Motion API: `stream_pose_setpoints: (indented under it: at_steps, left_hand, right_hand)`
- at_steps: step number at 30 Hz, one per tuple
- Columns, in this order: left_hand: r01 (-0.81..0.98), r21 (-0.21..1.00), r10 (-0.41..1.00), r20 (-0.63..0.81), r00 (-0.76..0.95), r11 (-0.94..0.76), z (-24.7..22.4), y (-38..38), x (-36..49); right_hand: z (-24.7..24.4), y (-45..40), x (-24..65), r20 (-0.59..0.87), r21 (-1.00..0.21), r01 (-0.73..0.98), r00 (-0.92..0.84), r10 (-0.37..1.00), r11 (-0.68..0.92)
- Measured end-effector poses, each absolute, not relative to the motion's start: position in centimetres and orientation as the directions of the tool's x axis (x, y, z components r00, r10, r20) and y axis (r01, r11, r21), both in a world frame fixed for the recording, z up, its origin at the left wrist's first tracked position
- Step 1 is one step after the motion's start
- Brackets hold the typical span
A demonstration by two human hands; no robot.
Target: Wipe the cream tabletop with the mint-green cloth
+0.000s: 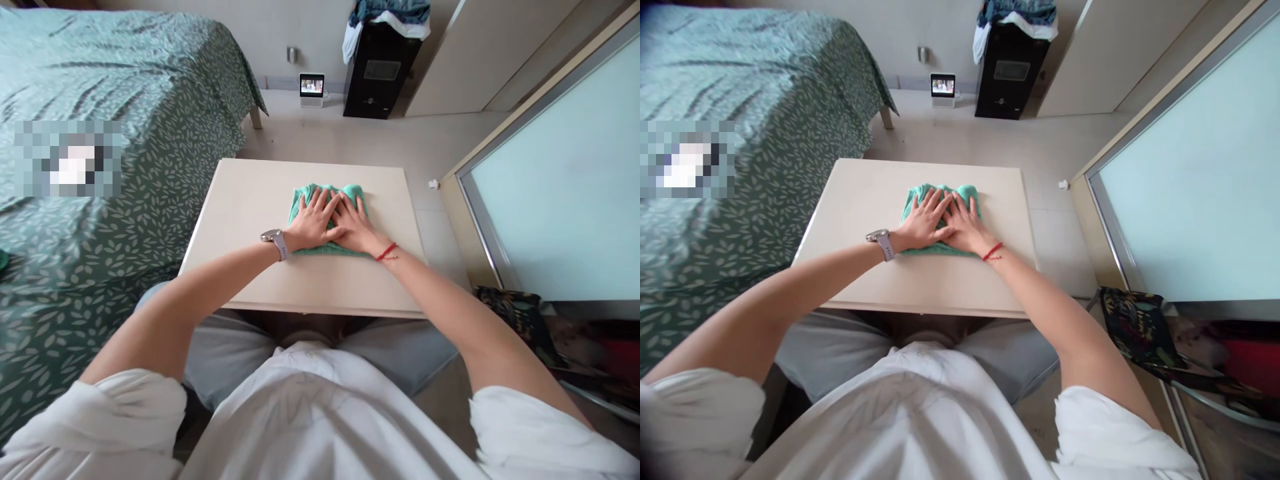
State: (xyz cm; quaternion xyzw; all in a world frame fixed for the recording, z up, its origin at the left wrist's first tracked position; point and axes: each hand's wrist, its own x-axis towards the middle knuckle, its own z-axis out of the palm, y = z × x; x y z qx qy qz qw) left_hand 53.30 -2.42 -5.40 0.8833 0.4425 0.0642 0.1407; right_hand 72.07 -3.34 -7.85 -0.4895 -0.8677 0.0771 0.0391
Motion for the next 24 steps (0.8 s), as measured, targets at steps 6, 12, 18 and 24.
stream_pose_setpoints:
  at_steps: [6, 12, 18, 24]
  left_hand:
    - [0.728, 0.314, 0.758, -0.037, 0.651, -0.610, -5.8, -11.9, 53.4]
    - [0.745, 0.340, 0.785, -0.026, 0.618, -0.575, -5.9, -19.1, 54.9]
    - [0.718, 0.366, 0.766, -0.023, 0.643, -0.592, -6.4, -16.1, 56.2]
    - [0.774, 0.312, 0.806, -0.044, 0.591, -0.551, -5.8, -7.1, 59.3]
  right_hand:
    - [-7.4, -13.9, 72.5, 0.008, -0.157, 0.823, -0.551, 0.834, 0.545]
    - [-7.7, -20.4, 74.0, 0.009, -0.140, 0.787, -0.606, 0.796, 0.601]
    - [-8.1, -17.6, 75.5, -0.040, -0.177, 0.781, -0.614, 0.788, 0.600]
    - [-7.7, -7.7, 78.1, -0.065, -0.194, 0.810, -0.573, 0.817, 0.553]
